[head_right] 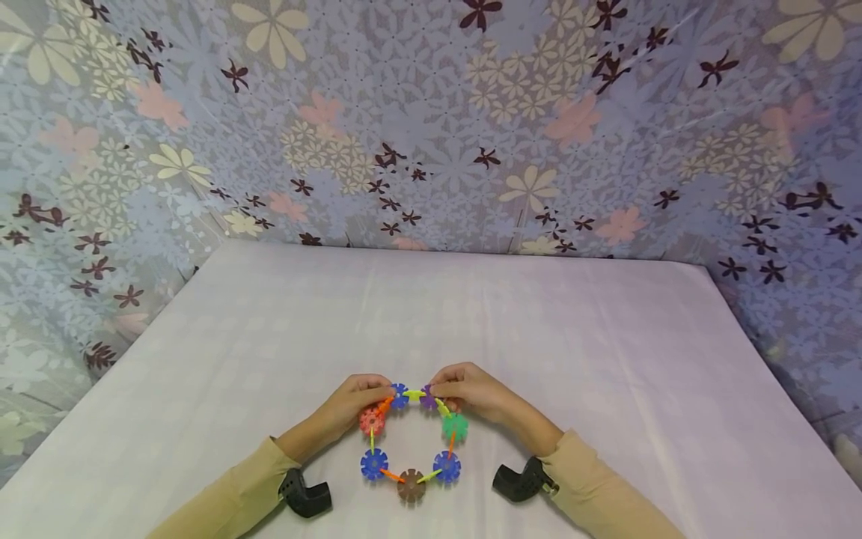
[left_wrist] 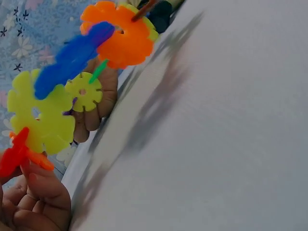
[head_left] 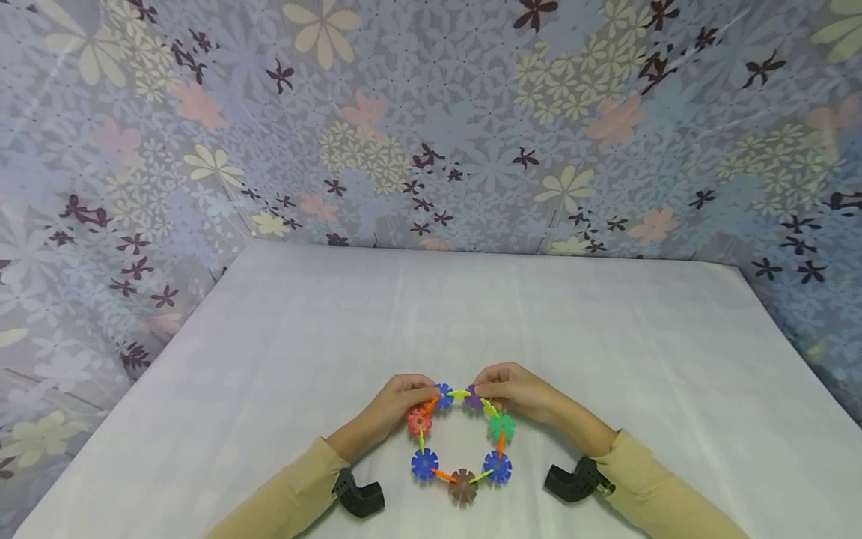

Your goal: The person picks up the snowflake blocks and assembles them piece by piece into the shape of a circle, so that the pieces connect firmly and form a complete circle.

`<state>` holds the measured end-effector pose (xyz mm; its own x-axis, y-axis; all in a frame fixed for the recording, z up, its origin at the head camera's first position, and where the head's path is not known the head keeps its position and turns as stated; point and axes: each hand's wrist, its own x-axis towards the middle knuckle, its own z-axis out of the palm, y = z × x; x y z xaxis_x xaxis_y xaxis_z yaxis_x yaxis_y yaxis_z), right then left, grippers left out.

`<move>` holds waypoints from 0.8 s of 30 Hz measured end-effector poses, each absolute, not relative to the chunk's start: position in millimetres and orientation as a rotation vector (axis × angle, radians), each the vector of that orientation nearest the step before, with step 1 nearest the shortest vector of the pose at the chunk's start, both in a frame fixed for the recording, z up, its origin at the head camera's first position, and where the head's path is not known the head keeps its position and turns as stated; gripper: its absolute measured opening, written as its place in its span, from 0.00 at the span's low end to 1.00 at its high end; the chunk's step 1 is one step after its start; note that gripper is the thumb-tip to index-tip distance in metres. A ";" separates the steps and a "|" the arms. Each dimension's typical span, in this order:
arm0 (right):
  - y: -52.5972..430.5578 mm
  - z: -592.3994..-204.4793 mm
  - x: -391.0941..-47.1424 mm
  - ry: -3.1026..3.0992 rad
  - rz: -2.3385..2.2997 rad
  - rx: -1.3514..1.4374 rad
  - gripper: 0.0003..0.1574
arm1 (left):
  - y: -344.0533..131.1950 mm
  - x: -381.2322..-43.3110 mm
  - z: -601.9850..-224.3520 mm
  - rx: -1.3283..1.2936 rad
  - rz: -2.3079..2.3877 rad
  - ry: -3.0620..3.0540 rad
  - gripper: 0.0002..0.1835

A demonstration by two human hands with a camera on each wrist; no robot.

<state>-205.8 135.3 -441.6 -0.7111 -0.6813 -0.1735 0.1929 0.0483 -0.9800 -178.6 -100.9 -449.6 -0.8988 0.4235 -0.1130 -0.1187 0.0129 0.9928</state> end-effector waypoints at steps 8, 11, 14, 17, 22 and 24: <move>134.6 -441.1 -204.7 1.671 -1.734 -0.488 0.06 | -99.6 -177.8 -446.5 0.299 1.959 1.890 0.13; 134.8 -440.8 -205.0 1.685 -1.729 -0.470 0.07 | -99.2 -178.6 -446.9 0.308 1.977 1.863 0.13; 135.8 -441.9 -205.4 1.690 -1.727 -0.452 0.08 | -98.7 -178.7 -448.1 0.300 1.999 1.840 0.13; 137.6 -443.3 -207.5 1.685 -1.729 -0.438 0.08 | -98.7 -179.3 -449.8 0.289 2.007 1.867 0.13; 142.7 -442.8 -211.9 1.671 -1.752 -0.409 0.07 | -98.6 -180.5 -450.4 0.227 2.045 1.885 0.14; 145.8 -442.1 -214.0 1.657 -1.773 -0.403 0.07 | -98.5 -180.5 -449.0 0.181 2.075 1.828 0.14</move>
<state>-214.0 145.8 -442.1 -0.7289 -0.6500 -0.2150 0.2582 0.0299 -0.9656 -180.5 -98.5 -449.0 -0.9239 0.3544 -0.1441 -0.1877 -0.0916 0.9780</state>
